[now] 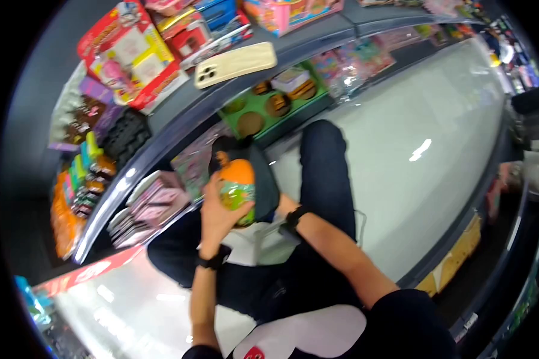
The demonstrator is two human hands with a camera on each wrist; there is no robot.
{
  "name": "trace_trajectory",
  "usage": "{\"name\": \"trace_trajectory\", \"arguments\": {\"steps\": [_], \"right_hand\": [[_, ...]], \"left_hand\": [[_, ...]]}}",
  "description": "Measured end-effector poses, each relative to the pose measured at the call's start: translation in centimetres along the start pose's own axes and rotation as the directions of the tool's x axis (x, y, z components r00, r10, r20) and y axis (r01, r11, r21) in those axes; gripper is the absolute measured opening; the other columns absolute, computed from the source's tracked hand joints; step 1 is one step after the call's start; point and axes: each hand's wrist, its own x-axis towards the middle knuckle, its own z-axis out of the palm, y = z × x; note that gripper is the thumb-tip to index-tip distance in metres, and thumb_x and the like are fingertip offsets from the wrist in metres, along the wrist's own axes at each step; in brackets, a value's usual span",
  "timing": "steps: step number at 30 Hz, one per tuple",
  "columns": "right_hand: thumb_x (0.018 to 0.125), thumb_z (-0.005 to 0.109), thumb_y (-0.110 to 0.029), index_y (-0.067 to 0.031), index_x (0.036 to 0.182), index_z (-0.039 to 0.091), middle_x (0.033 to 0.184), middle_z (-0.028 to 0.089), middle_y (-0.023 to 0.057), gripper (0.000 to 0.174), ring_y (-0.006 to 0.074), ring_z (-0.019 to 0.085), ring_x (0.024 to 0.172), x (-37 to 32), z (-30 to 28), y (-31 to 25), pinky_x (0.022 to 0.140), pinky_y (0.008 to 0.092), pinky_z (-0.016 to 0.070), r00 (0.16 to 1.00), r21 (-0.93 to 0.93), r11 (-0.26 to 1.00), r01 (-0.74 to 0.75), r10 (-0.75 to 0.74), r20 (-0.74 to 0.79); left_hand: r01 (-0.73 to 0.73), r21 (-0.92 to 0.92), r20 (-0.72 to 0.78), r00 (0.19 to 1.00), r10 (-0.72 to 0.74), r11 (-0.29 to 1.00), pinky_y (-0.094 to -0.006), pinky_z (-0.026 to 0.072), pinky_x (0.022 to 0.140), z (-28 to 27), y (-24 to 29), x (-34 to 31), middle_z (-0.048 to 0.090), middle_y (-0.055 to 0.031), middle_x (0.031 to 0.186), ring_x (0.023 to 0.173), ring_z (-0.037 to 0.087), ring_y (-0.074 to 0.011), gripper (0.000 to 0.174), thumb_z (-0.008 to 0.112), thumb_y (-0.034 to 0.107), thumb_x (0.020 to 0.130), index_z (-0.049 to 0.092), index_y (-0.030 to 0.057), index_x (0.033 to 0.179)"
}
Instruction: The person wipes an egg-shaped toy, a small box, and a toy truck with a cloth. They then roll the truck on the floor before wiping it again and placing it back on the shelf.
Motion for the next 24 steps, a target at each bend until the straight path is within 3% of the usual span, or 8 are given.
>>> {"name": "trace_trajectory", "arguments": {"steps": [2, 3, 5, 10, 15, 18, 21, 24], "right_hand": [[0.085, 0.068, -0.014, -0.0007, 0.120, 0.050, 0.115, 0.057, 0.0120, 0.043, 0.0223, 0.058, 0.104, -0.2, -0.7, -0.5, 0.088, 0.0347, 0.0475, 1.000, 0.012, 1.000, -0.003, 0.003, 0.008], [0.085, 0.068, -0.015, -0.0007, 0.120, 0.050, 0.114, 0.058, 0.0121, 0.042, 0.0224, 0.058, 0.104, -0.3, -0.8, -0.9, 0.088, 0.0348, 0.0476, 1.000, 0.024, 1.000, -0.006, 0.005, 0.018], [0.085, 0.067, -0.015, -0.0006, 0.119, 0.050, 0.113, 0.058, 0.0123, 0.041, 0.0227, 0.058, 0.103, -0.8, -1.4, -1.3, 0.087, 0.0349, 0.0478, 0.998, 0.053, 0.998, -0.035, 0.032, 0.046], [0.085, 0.066, -0.015, -0.0003, 0.118, 0.051, 0.112, 0.059, 0.0129, 0.039, 0.0234, 0.059, 0.102, -0.8, -2.4, -1.4, 0.086, 0.0352, 0.0483, 0.988, 0.179, 0.979, -0.099, 0.075, 0.135], [0.086, 0.066, -0.015, -0.0001, 0.116, 0.052, 0.110, 0.059, 0.0134, 0.036, 0.0241, 0.060, 0.101, -1.7, -4.4, -0.5, 0.085, 0.0356, 0.0489, 0.958, 0.366, 0.908, -0.206, 0.111, 0.265], [0.086, 0.065, -0.015, 0.0001, 0.115, 0.053, 0.109, 0.060, 0.0138, 0.035, 0.0245, 0.060, 0.100, -2.6, -4.9, -0.2, 0.085, 0.0358, 0.0492, 0.939, 0.424, 0.865, -0.269, 0.137, 0.316], [0.086, 0.064, -0.015, 0.0002, 0.114, 0.053, 0.108, 0.060, 0.0141, 0.033, 0.0249, 0.060, 0.099, -3.2, -4.8, -0.2, 0.084, 0.0360, 0.0495, 0.924, 0.469, 0.825, -0.317, 0.158, 0.347], [0.087, 0.064, -0.015, 0.0004, 0.113, 0.054, 0.107, 0.061, 0.0144, 0.032, 0.0254, 0.061, 0.098, -2.4, -3.3, 0.5, 0.083, 0.0362, 0.0498, 0.917, 0.510, 0.788, -0.345, 0.165, 0.364]], "left_hand": [[-0.140, 0.044, -0.035, 0.989, 0.142, 0.989, -0.0429, 0.0437, 0.099, 1.1, -2.5, -0.3, 0.049, -0.0238, 0.128, 0.119, 0.049, -0.0386, 0.102, 0.087, 0.032, 0.056, 0.037, -0.0018, 0.138], [-0.152, 0.040, 0.003, 0.988, 0.152, 0.988, -0.0442, 0.0428, 0.100, 0.7, -1.9, -0.4, 0.047, -0.0230, 0.131, 0.120, 0.048, -0.0394, 0.104, 0.088, 0.035, 0.053, 0.038, -0.0020, 0.137], [-0.335, 0.119, 0.029, 0.942, 0.334, 0.935, -0.0442, 0.0410, 0.103, 0.1, -0.6, -1.4, 0.044, -0.0203, 0.135, 0.124, 0.047, -0.0381, 0.107, 0.089, 0.033, 0.049, 0.038, 0.0028, 0.139], [-0.544, 0.194, 0.287, 0.828, 0.483, 0.817, -0.0511, 0.0368, 0.104, -2.1, 2.4, -2.0, 0.043, -0.0190, 0.138, 0.128, 0.041, -0.0420, 0.099, 0.088, 0.034, 0.051, 0.047, 0.0087, 0.136], [-0.786, 0.315, 0.542, 0.609, 0.580, 0.531, -0.0600, 0.0331, 0.103, -1.5, 4.2, -1.9, 0.046, -0.0125, 0.137, 0.128, 0.040, -0.0433, 0.088, 0.085, 0.029, 0.049, 0.055, 0.0214, 0.132], [-0.803, 0.238, 0.566, 0.572, 0.594, 0.546, -0.0590, 0.0336, 0.103, -2.5, 3.8, -1.2, 0.045, -0.0132, 0.139, 0.128, 0.040, -0.0437, 0.087, 0.086, 0.028, 0.048, 0.056, 0.0233, 0.129], [-0.680, 0.183, 0.485, 0.690, 0.537, 0.710, -0.0555, 0.0345, 0.104, -2.8, 2.7, -0.5, 0.044, -0.0154, 0.140, 0.129, 0.040, -0.0435, 0.086, 0.088, 0.027, 0.047, 0.057, 0.0223, 0.127], [-0.594, 0.125, 0.290, 0.788, 0.544, 0.794, -0.0513, 0.0355, 0.105, -0.8, 0.3, -0.2, 0.041, -0.0199, 0.141, 0.129, 0.041, -0.0429, 0.096, 0.090, 0.029, 0.046, 0.050, 0.0162, 0.133]]}}
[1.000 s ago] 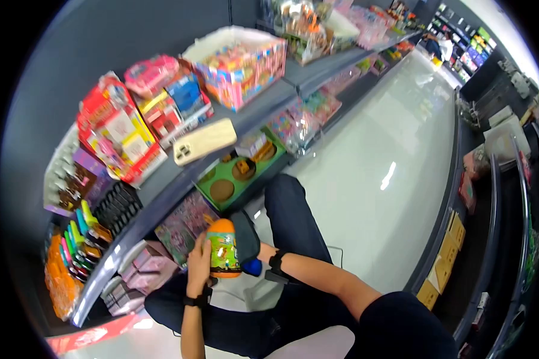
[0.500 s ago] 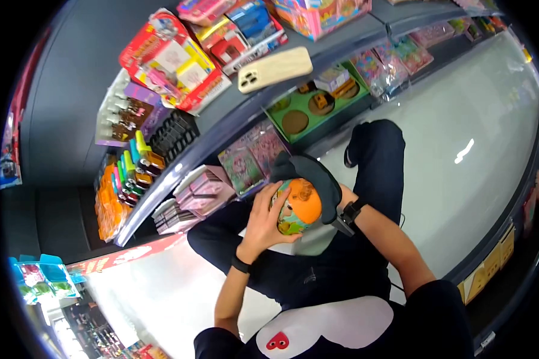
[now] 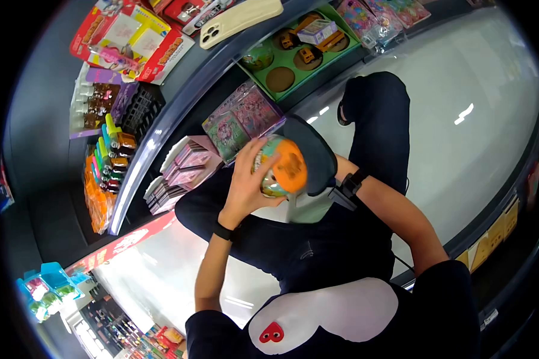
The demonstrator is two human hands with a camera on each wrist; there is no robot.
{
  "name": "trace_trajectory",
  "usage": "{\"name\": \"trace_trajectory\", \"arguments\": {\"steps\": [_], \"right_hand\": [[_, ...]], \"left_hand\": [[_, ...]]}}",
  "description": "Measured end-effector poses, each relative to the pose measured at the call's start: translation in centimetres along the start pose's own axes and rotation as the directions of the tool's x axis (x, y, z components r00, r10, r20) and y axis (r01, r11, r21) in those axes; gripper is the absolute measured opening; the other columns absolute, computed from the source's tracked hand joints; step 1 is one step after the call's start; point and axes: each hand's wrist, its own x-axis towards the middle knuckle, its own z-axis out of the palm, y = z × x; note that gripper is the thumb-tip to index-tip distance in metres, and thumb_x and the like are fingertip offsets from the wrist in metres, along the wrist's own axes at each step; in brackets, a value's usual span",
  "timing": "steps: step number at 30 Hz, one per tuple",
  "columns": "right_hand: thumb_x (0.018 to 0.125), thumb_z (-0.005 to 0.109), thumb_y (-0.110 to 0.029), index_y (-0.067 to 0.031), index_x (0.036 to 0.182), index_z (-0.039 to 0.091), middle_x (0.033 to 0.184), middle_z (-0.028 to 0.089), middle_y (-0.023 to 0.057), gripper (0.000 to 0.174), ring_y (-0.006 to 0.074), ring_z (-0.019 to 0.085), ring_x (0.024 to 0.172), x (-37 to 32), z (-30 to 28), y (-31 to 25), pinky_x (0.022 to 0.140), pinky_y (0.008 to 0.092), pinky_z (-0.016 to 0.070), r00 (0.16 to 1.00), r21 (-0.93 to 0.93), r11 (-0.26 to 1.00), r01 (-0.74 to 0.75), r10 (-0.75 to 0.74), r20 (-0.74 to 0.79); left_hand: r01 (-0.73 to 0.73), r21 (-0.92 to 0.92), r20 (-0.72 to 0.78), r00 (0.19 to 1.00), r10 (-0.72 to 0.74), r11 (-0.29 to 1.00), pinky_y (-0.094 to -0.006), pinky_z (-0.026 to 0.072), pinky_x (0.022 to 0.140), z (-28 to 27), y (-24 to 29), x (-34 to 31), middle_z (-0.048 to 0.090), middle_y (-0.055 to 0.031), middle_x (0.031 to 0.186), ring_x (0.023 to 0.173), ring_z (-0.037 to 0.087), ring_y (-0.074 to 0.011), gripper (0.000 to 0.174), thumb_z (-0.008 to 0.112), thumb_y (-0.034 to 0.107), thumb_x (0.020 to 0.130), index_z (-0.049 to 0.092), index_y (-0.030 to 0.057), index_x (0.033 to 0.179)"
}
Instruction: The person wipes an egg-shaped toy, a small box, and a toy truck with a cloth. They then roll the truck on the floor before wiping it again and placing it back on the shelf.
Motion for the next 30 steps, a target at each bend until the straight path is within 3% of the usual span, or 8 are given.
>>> {"name": "trace_trajectory", "arguments": {"steps": [4, 8, 10, 13, 17, 19, 23, 30], "right_hand": [[0.087, 0.063, -0.016, 0.0006, 0.111, 0.055, 0.105, 0.062, 0.0149, 0.030, 0.0259, 0.062, 0.097, 1.9, 0.1, 1.2, 0.082, 0.0365, 0.0502, 0.999, 0.043, 0.999, 0.010, -0.007, -0.050], [0.077, 0.068, -0.010, 0.0033, 0.118, 0.050, 0.117, 0.055, 0.0248, 0.047, 0.0412, 0.054, 0.111, 1.4, 2.8, -0.2, 0.092, 0.0417, 0.0448, 0.882, -0.702, 0.653, 0.284, -0.465, -0.076], [0.078, 0.067, -0.010, 0.0032, 0.117, 0.051, 0.116, 0.055, 0.0265, 0.045, 0.0432, 0.053, 0.111, 0.9, 3.5, -1.3, 0.094, 0.0434, 0.0430, 0.873, -0.765, 0.579, 0.281, -0.485, -0.046], [0.079, 0.067, -0.007, 0.0019, 0.125, 0.048, 0.125, 0.052, 0.0237, 0.050, 0.0357, 0.050, 0.121, 1.9, 1.4, 0.1, 0.099, 0.0408, 0.0406, 0.932, -0.526, 0.819, 0.230, -0.341, -0.124], [0.081, 0.065, -0.007, 0.0011, 0.132, 0.044, 0.134, 0.047, 0.0220, 0.056, 0.0321, 0.045, 0.127, 1.9, -1.3, 1.6, 0.104, 0.0387, 0.0372, 0.994, -0.008, 0.999, 0.044, -0.045, -0.101], [0.082, 0.064, -0.007, 0.0012, 0.134, 0.042, 0.136, 0.045, 0.0216, 0.057, 0.0316, 0.043, 0.129, 0.9, -1.8, 0.9, 0.105, 0.0383, 0.0357, 0.998, 0.066, 0.998, -0.008, 0.011, -0.056], [0.084, 0.062, -0.007, 0.0013, 0.138, 0.037, 0.140, 0.041, 0.0207, 0.060, 0.0306, 0.040, 0.132, 0.0, -2.5, -0.4, 0.108, 0.0373, 0.0326, 0.999, -0.072, 0.997, 0.033, -0.033, 0.000], [0.087, 0.058, -0.007, 0.0016, 0.144, 0.030, 0.147, 0.034, 0.0192, 0.065, 0.0289, 0.034, 0.137, 0.8, -1.5, -3.9, 0.113, 0.0357, 0.0272, 0.897, -0.527, 0.742, 0.414, -0.432, 0.096]], "left_hand": [[0.260, -0.424, -0.126, 0.932, -0.341, 0.867, -0.0426, 0.0378, 0.106, 3.6, -2.0, -1.1, 0.043, -0.0163, 0.140, 0.127, 0.046, -0.0319, 0.112, 0.091, 0.027, 0.049, 0.034, 0.0079, 0.144], [0.296, -0.913, 0.012, 0.705, -0.709, 0.279, -0.0364, 0.0397, 0.105, 5.6, -2.1, -1.3, 0.045, -0.0115, 0.139, 0.124, 0.048, -0.0242, 0.095, 0.080, 0.005, 0.068, 0.028, 0.0074, 0.148], [0.268, -0.959, 0.103, 0.638, -0.763, 0.095, -0.0358, 0.0409, 0.104, 6.3, -2.3, -1.5, 0.045, -0.0112, 0.138, 0.124, 0.049, -0.0228, 0.086, 0.072, -0.001, 0.075, 0.027, 0.0077, 0.148], [0.263, -0.959, 0.092, 0.637, -0.765, 0.104, -0.0356, 0.0402, 0.105, 6.0, -1.6, -1.7, 0.046, -0.0114, 0.138, 0.123, 0.049, -0.0235, 0.088, 0.073, 0.001, 0.074, 0.027, 0.0078, 0.148], [0.188, -0.700, -0.268, 0.825, -0.498, 0.689, -0.0372, 0.0388, 0.105, 4.8, 1.1, -0.7, 0.046, -0.0142, 0.136, 0.123, 0.049, -0.0253, 0.106, 0.089, 0.026, 0.061, 0.029, 0.0041, 0.146], [0.122, -0.192, -0.344, 0.921, -0.183, 0.974, -0.0471, 0.0370, 0.105, 3.3, 2.1, 0.0, 0.042, -0.0224, 0.139, 0.126, 0.046, -0.0375, 0.107, 0.092, 0.036, 0.055, 0.037, 0.0052, 0.141], [-0.080, 0.094, -0.271, 0.957, 0.102, 0.992, -0.0556, 0.0374, 0.102, 4.2, 1.9, -0.5, 0.042, -0.0239, 0.136, 0.126, 0.043, -0.0465, 0.106, 0.093, 0.046, 0.051, 0.041, 0.0170, 0.139], [0.220, -0.360, -0.473, 0.795, -0.380, 0.907, -0.0461, 0.0343, 0.109, 7.4, -0.2, -3.4, 0.024, -0.0231, 0.146, 0.132, 0.036, -0.0377, 0.126, 0.093, 0.045, 0.050, 0.016, 0.0009, 0.139]]}}
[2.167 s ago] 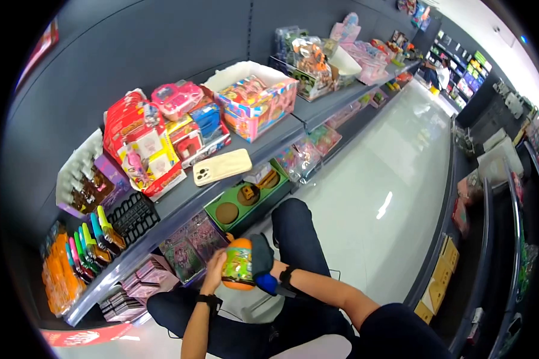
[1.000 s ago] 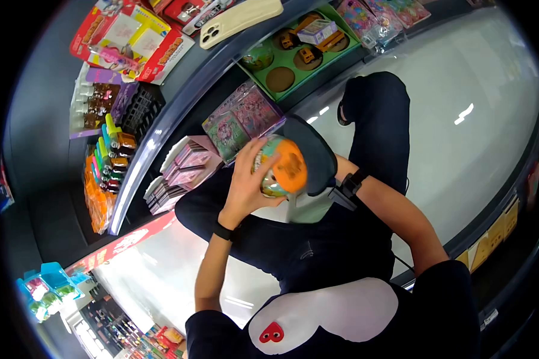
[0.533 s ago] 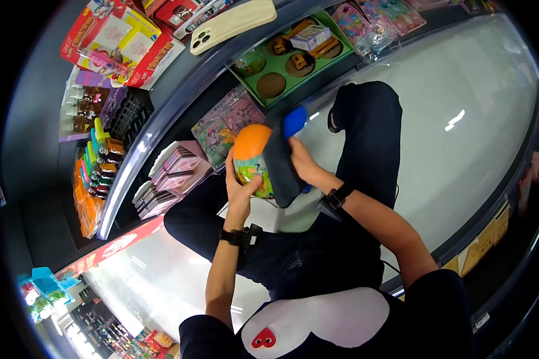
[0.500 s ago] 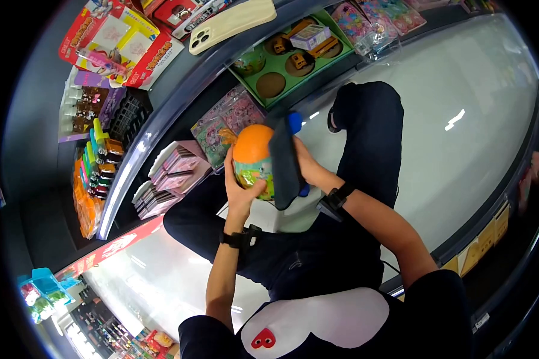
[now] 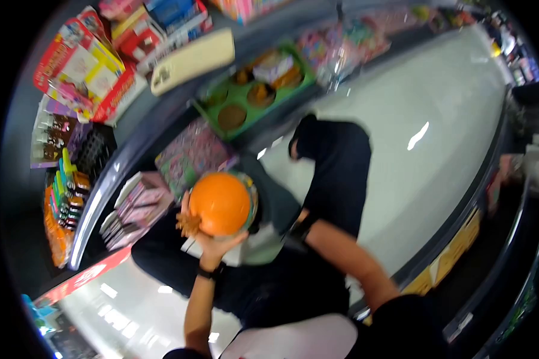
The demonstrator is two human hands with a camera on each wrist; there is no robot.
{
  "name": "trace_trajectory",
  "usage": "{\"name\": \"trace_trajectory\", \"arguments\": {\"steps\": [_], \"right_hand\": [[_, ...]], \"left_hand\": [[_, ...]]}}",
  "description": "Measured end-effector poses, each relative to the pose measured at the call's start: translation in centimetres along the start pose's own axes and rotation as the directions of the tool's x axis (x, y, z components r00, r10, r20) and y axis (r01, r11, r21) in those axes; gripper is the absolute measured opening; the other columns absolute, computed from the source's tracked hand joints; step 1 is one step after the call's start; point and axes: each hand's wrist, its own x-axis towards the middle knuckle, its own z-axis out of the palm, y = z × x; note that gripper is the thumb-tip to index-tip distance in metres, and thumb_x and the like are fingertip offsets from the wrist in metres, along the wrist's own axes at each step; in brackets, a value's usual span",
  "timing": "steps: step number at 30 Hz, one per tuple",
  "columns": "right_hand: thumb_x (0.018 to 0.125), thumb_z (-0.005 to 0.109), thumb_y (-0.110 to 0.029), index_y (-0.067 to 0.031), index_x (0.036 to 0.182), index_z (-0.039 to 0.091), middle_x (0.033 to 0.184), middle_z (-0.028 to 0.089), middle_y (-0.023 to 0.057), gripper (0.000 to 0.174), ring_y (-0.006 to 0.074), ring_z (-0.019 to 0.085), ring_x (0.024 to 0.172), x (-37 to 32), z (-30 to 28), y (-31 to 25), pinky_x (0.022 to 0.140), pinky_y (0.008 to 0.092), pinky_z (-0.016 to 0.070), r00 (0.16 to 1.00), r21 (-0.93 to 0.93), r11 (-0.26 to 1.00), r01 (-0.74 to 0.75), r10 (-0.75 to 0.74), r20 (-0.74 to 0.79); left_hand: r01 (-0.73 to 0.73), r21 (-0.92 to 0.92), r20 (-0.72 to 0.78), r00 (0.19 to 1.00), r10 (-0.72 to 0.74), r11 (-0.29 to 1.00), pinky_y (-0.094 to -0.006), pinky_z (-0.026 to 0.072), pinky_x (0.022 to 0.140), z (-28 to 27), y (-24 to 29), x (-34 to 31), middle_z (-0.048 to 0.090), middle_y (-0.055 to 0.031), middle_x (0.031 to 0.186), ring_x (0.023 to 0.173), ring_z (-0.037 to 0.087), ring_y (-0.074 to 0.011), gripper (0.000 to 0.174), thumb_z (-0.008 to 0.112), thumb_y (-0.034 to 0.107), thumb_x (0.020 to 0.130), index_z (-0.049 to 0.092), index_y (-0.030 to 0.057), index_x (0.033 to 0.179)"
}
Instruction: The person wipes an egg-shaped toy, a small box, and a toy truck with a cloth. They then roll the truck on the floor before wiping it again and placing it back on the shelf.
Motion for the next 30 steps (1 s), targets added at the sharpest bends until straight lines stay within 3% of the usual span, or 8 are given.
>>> {"name": "trace_trajectory", "arguments": {"steps": [3, 9, 16, 20, 22, 24, 25, 30], "right_hand": [[0.089, 0.054, -0.009, 0.0029, 0.146, 0.027, 0.150, 0.031, 0.0190, 0.064, 0.0294, 0.031, 0.139, 2.0, -0.8, -2.2, 0.116, 0.0359, 0.0235, 0.996, -0.006, 0.996, 0.085, -0.085, 0.023], [0.088, 0.051, -0.015, 0.0031, 0.134, 0.041, 0.140, 0.042, 0.0195, 0.050, 0.0309, 0.038, 0.133, 3.9, -3.7, -0.8, 0.113, 0.0390, 0.0281, 0.988, -0.385, 0.920, 0.075, -0.017, 0.151], [0.088, 0.047, -0.022, 0.0035, 0.120, 0.059, 0.129, 0.054, 0.0201, 0.043, 0.0327, 0.045, 0.127, 6.3, -4.1, -0.2, 0.109, 0.0427, 0.0335, 0.829, -0.830, 0.006, 0.558, 0.039, 0.558], [0.086, 0.050, -0.029, 0.0008, 0.111, 0.066, 0.118, 0.063, 0.0188, 0.042, 0.0338, 0.055, 0.117, 6.0, -3.7, 6.0, 0.104, 0.0438, 0.0409, 0.733, -0.793, -0.199, 0.576, -0.305, 0.609], [0.086, 0.051, -0.030, 0.0001, 0.109, 0.067, 0.110, 0.066, 0.0178, 0.041, 0.0351, 0.061, 0.104, 5.8, -2.9, 8.1, 0.096, 0.0455, 0.0463, 0.550, -0.009, -0.987, 0.162, 0.083, 0.831], [0.086, 0.053, -0.032, -0.0005, 0.108, 0.067, 0.102, 0.070, 0.0167, 0.041, 0.0364, 0.068, 0.091, 4.9, -1.8, 9.2, 0.089, 0.0471, 0.0517, 0.685, 0.843, -0.364, -0.395, 0.495, 0.534], [0.086, 0.052, -0.032, -0.0007, 0.107, 0.068, 0.105, 0.069, 0.0163, 0.041, 0.0365, 0.067, 0.094, 4.4, -1.3, 9.8, 0.091, 0.0468, 0.0505, 0.711, 0.870, -0.299, -0.391, 0.502, 0.492], [0.093, 0.045, -0.032, -0.0016, 0.124, 0.060, 0.121, 0.064, 0.0141, 0.047, 0.0297, 0.063, 0.109, 3.4, -0.1, 11.4, 0.098, 0.0405, 0.0474, 0.799, 0.760, -0.535, -0.368, 0.236, 0.553]], "left_hand": [[-0.210, -0.297, -0.067, 0.978, 0.200, 0.931, -0.0451, 0.0375, 0.107, 1.7, 1.3, 3.5, 0.026, -0.0215, 0.148, 0.132, 0.038, -0.0333, 0.117, 0.093, 0.036, 0.053, 0.022, 0.0065, 0.141], [0.126, -0.224, 0.139, 0.986, -0.096, 0.966, -0.0415, 0.0415, 0.103, 0.4, 2.3, 8.7, 0.039, -0.0171, 0.141, 0.124, 0.048, -0.0282, 0.105, 0.090, 0.033, 0.061, 0.030, 0.0073, 0.143], [0.601, -0.649, 0.286, 0.762, -0.581, 0.467, -0.0384, 0.0379, 0.105, 0.2, -6.3, 10.2, 0.053, -0.0104, 0.130, 0.122, 0.050, -0.0232, 0.069, 0.074, 0.026, 0.081, 0.040, 0.0023, 0.136], [0.588, -0.546, 0.180, 0.778, -0.602, 0.597, -0.0375, 0.0397, 0.104, 0.6, -10.8, 13.1, 0.052, -0.0115, 0.129, 0.119, 0.052, -0.0233, 0.057, 0.067, 0.019, 0.088, 0.037, 0.0032, 0.135], [0.521, -0.364, 0.117, 0.848, -0.517, 0.772, -0.0339, 0.0429, 0.100, 3.4, -10.6, 16.1, 0.052, -0.0114, 0.128, 0.115, 0.054, -0.0222, 0.063, 0.074, 0.007, 0.080, 0.039, 0.0040, 0.133], [0.389, -0.165, 0.121, 0.920, -0.373, 0.906, -0.0323, 0.0436, 0.098, 6.3, -12.0, 18.5, 0.052, -0.0108, 0.126, 0.114, 0.054, -0.0212, 0.069, 0.079, 0.005, 0.074, 0.041, 0.0033, 0.132], [0.307, -0.090, 0.123, 0.948, -0.295, 0.948, -0.0314, 0.0437, 0.097, 8.3, -12.6, 20.1, 0.052, -0.0103, 0.125, 0.113, 0.054, -0.0209, 0.071, 0.081, 0.005, 0.071, 0.042, 0.0029, 0.131], [0.265, -0.062, 0.015, 0.964, -0.264, 0.962, -0.0348, 0.0418, 0.095, 15.6, -18.4, 24.4, 0.049, -0.0107, 0.122, 0.112, 0.050, -0.0219, 0.071, 0.083, 0.014, 0.072, 0.042, 0.0019, 0.128]]}}
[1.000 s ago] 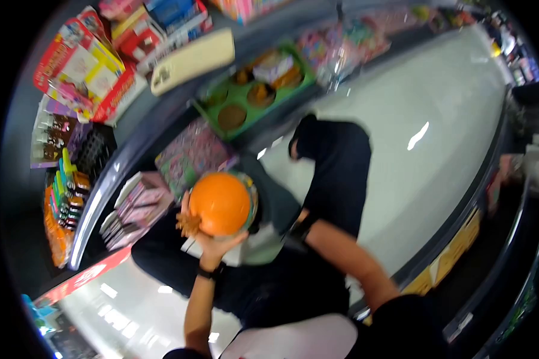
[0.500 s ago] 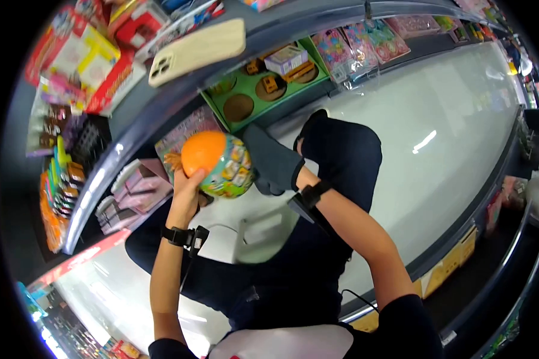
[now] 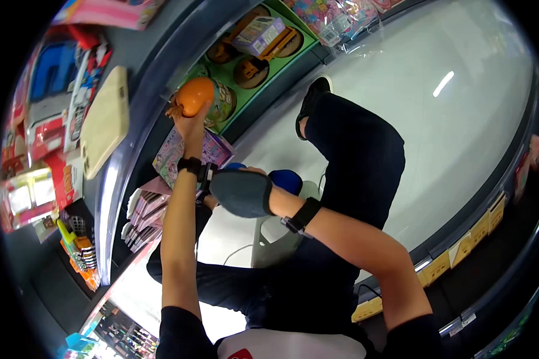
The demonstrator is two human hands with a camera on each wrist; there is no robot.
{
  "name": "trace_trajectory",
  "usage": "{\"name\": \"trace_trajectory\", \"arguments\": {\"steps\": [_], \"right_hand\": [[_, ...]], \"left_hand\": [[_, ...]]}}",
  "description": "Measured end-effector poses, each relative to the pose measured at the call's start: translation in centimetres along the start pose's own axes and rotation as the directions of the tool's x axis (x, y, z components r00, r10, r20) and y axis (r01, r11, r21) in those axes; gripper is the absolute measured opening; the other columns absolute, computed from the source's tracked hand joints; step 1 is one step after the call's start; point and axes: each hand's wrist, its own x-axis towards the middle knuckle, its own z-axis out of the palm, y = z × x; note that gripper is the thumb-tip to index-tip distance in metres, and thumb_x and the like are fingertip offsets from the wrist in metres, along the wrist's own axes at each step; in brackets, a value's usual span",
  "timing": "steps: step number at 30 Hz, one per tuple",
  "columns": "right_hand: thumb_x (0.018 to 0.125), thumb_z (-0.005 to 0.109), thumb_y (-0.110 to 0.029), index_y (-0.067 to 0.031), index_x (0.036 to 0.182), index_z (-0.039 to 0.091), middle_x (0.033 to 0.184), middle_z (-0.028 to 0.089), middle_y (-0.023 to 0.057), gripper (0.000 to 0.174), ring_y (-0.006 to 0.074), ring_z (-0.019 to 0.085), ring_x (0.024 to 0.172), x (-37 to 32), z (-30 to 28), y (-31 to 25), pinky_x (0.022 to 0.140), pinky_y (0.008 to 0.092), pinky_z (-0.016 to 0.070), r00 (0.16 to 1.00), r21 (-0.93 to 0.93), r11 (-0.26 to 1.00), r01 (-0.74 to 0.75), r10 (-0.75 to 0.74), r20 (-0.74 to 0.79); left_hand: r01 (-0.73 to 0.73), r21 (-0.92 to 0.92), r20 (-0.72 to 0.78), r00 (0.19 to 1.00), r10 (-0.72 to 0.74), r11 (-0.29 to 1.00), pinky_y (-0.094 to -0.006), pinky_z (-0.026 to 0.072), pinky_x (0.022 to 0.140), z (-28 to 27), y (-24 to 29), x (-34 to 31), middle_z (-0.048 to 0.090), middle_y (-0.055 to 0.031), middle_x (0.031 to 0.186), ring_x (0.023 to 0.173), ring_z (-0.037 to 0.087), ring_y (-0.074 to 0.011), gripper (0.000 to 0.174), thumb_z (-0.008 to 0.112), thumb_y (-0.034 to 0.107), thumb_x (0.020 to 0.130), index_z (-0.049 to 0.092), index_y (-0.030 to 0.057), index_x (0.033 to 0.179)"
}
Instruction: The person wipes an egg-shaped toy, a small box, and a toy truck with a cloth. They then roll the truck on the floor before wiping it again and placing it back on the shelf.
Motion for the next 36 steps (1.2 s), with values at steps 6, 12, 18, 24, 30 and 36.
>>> {"name": "trace_trajectory", "arguments": {"steps": [6, 12, 18, 24, 30, 36], "right_hand": [[0.069, 0.071, -0.030, -0.0153, 0.080, 0.067, 0.083, 0.067, 0.0049, 0.019, 0.0232, 0.065, 0.083, 3.5, -1.2, 2.1, 0.074, 0.0337, 0.0488, 0.874, -0.741, 0.617, 0.263, -0.478, -0.088], [0.067, 0.074, -0.029, -0.0157, 0.072, 0.065, 0.072, 0.064, 0.0068, 0.017, 0.0235, 0.063, 0.074, 2.8, 2.7, 1.0, 0.063, 0.0347, 0.0451, 0.734, -0.854, 0.258, 0.452, -0.652, 0.192], [0.080, 0.062, -0.025, -0.0120, 0.075, 0.066, 0.074, 0.068, 0.0110, 0.015, 0.0283, 0.064, 0.060, 0.6, 8.5, 2.8, 0.057, 0.0381, 0.0497, 0.916, -0.086, 0.963, 0.257, -0.271, -0.297], [0.080, 0.057, -0.018, -0.0097, 0.070, 0.066, 0.072, 0.068, 0.0075, 0.017, 0.0292, 0.065, 0.062, 0.3, 8.5, 2.5, 0.058, 0.0413, 0.0515, 0.956, -0.008, 0.964, 0.266, -0.264, -0.130], [0.075, 0.066, -0.017, -0.0110, 0.070, 0.069, 0.069, 0.068, 0.0080, 0.008, 0.0243, 0.068, 0.068, 4.1, 1.3, 2.4, 0.061, 0.0357, 0.0514, 0.758, -0.956, -0.162, 0.243, -0.583, 0.291], [0.066, 0.068, -0.015, -0.0148, 0.062, 0.069, 0.066, 0.067, 0.0095, 0.004, 0.0248, 0.067, 0.066, 0.3, 12.3, 2.7, 0.057, 0.0333, 0.0489, 0.835, -0.575, -0.733, -0.364, -0.530, 0.148]], "left_hand": [[0.048, 0.026, -0.191, 0.981, -0.042, 0.998, -0.0361, 0.0400, 0.098, 3.9, -4.7, -2.5, 0.047, -0.0152, 0.125, 0.115, 0.048, -0.0259, 0.076, 0.081, 0.019, 0.076, 0.037, -0.0003, 0.134], [-0.193, 0.242, 0.056, 0.981, 0.185, 0.951, -0.0348, 0.0432, 0.094, 2.2, -1.7, -2.3, 0.052, -0.0147, 0.123, 0.110, 0.054, -0.0256, 0.075, 0.078, 0.013, 0.076, 0.036, 0.0009, 0.137], [0.137, 0.110, 0.294, 0.942, -0.164, 0.984, -0.0327, 0.0449, 0.094, -2.9, -3.3, -0.6, 0.049, -0.0090, 0.122, 0.114, 0.050, -0.0219, 0.089, 0.084, 0.009, 0.070, 0.032, 0.0027, 0.142], [0.455, -0.210, 0.336, 0.865, -0.373, 0.866, -0.0323, 0.0387, 0.104, -7.5, 1.1, 2.2, 0.051, -0.0143, 0.136, 0.126, 0.048, -0.0230, 0.051, 0.062, 0.022, 0.093, 0.047, -0.0007, 0.137], [0.133, 0.094, 0.197, 0.969, -0.149, 0.987, -0.0324, 0.0303, 0.109, -5.2, -0.7, 9.2, 0.049, -0.0126, 0.138, 0.130, 0.042, -0.0198, 0.050, 0.060, 0.022, 0.094, 0.047, -0.0007, 0.137], [-0.042, 0.140, 0.198, 0.980, 0.013, 0.989, -0.0322, 0.0405, 0.100, -5.4, -15.9, 17.8, 0.059, -0.0119, 0.124, 0.116, 0.054, -0.0201, 0.061, 0.072, 0.013, 0.085, 0.044, -0.0021, 0.137]]}}
